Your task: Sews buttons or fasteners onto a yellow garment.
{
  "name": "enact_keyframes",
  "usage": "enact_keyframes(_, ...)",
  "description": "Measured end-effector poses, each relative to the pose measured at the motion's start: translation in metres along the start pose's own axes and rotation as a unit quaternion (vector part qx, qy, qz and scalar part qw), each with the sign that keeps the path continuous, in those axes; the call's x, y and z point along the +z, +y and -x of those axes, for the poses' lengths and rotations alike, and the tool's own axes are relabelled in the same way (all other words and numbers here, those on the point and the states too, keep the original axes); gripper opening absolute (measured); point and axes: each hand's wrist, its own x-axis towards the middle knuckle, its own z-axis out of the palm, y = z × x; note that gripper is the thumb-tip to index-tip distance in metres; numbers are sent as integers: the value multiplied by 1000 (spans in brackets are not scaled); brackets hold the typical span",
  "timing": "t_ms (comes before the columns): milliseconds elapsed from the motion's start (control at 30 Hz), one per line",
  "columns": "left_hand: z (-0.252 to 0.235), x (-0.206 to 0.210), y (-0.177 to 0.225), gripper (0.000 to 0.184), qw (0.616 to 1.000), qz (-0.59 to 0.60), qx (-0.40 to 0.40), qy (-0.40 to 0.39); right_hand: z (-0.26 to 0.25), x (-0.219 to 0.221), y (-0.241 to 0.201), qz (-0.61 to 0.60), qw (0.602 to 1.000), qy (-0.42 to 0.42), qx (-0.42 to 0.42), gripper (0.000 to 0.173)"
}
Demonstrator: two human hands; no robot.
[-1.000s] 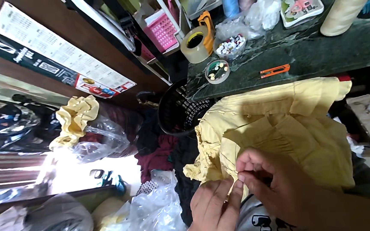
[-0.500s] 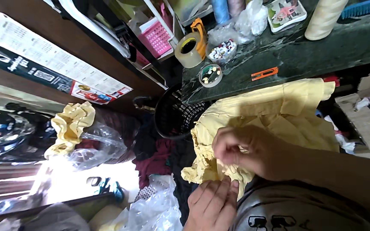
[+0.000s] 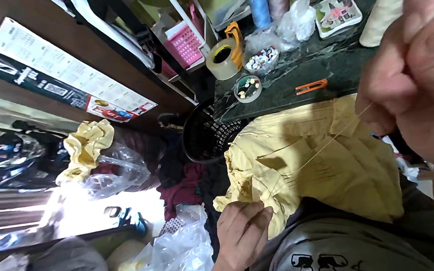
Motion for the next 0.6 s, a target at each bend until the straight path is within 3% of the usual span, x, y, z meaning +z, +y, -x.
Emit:
enact_keyframes(200, 6, 33, 22, 37, 976, 178, -126, 23, 8, -7, 1, -63, 992, -107, -38, 7)
enact_keyframes(300, 8, 54, 36, 14, 959, 206, -190, 40, 15, -6, -1, -111, 985, -132, -30, 10)
enact_keyframes(433, 8, 59, 41, 4, 949, 236, -201, -52, 7, -12, 18, -73, 983, -168, -18, 6)
enact_keyframes(533, 8, 60, 37, 8, 932, 227, -244, -141, -14, -16, 62, 162, 970, -179, 10, 17)
enact_keyframes(600, 7, 59, 35, 7, 902, 287, -288, -146, -31, -26, 109, 367, 915, -158, 48, 21)
